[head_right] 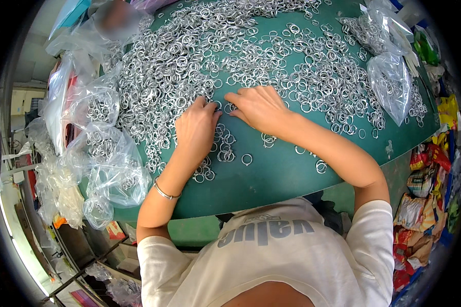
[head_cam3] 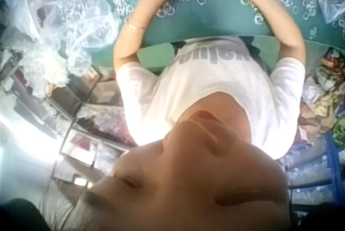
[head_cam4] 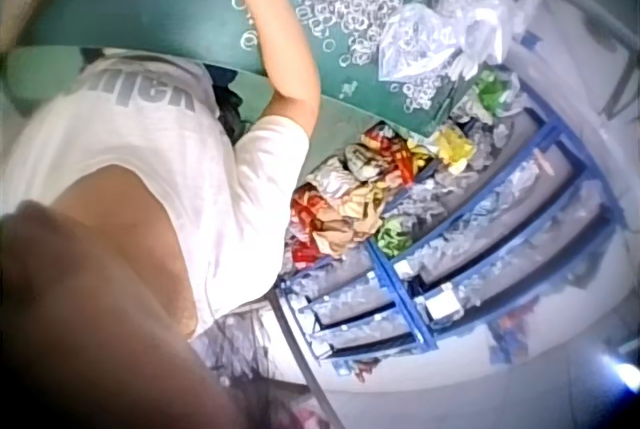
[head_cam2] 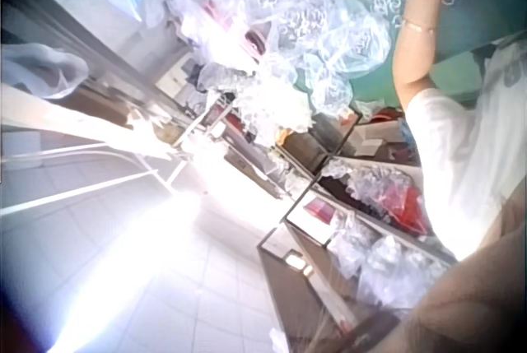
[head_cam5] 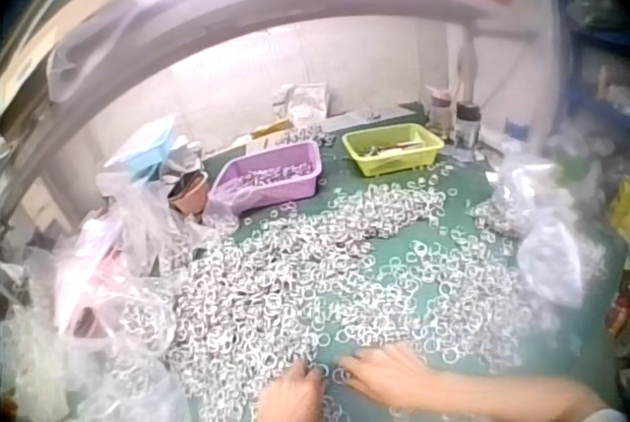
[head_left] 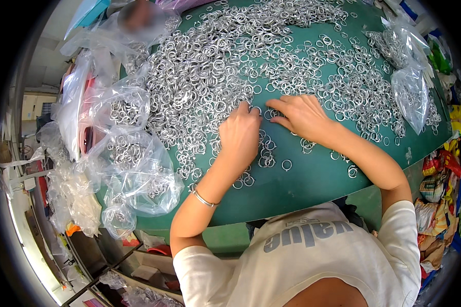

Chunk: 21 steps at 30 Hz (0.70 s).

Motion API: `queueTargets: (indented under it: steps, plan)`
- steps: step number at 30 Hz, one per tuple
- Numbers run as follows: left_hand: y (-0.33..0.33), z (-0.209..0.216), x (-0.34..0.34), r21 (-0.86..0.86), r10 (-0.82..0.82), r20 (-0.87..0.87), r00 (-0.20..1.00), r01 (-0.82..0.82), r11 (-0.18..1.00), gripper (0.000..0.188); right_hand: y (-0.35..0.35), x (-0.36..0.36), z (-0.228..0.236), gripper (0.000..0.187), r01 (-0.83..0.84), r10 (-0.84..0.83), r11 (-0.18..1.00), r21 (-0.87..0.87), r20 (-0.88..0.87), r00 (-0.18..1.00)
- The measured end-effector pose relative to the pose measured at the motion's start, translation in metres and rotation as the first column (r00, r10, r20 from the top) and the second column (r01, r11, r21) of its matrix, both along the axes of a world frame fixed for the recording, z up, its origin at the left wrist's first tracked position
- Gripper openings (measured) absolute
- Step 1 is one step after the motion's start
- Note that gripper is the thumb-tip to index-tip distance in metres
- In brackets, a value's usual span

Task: The person sorts through a large quantity of small metal rings on a green tabletop by hand, picking up individual rings to inspect them before placing some into a clear plastic bag.

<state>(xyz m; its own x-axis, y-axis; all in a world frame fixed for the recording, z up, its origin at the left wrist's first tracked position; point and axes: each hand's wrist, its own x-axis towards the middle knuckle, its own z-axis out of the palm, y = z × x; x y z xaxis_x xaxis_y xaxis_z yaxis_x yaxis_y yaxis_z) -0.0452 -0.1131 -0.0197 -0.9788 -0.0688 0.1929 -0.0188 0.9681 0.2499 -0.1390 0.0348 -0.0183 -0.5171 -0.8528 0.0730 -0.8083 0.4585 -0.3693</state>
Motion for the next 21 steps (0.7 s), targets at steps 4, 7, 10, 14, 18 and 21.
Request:
queueTargets:
  steps: [4,7,10,14,18,21]
  plan:
    - [-0.005,-0.005,-0.001,-0.035,-0.033,0.009,0.999,0.033,0.999,0.01,0.017,-0.009,-0.001,0.019,0.048,-0.042,0.993,-0.109,0.053,0.998]
    - [-0.005,0.003,0.005,0.432,0.032,-0.08,0.996,0.006,0.902,0.009,0.034,-0.016,0.016,0.014,0.152,-0.126,0.984,-0.097,0.232,0.964]
    - [-0.016,0.025,0.013,0.936,-0.053,0.322,0.945,-0.326,-0.134,0.007,0.043,-0.023,0.029,0.013,0.315,-0.312,0.948,0.042,0.312,0.897]
    - [-0.015,0.013,0.039,0.734,-0.183,-0.06,0.981,-0.081,-0.675,0.021,0.043,-0.013,0.021,0.023,0.135,-0.113,0.974,-0.181,0.124,0.986]
    - [-0.007,0.005,0.05,0.661,-0.031,0.153,0.988,-0.126,-0.74,0.031,0.039,-0.01,0.009,0.015,0.044,-0.043,0.997,-0.062,0.021,0.999]
    - [0.001,0.013,0.057,0.835,0.02,0.2,0.98,-0.16,-0.526,0.029,0.053,-0.019,0.014,0.008,0.121,-0.122,0.992,-0.035,-0.027,0.992]
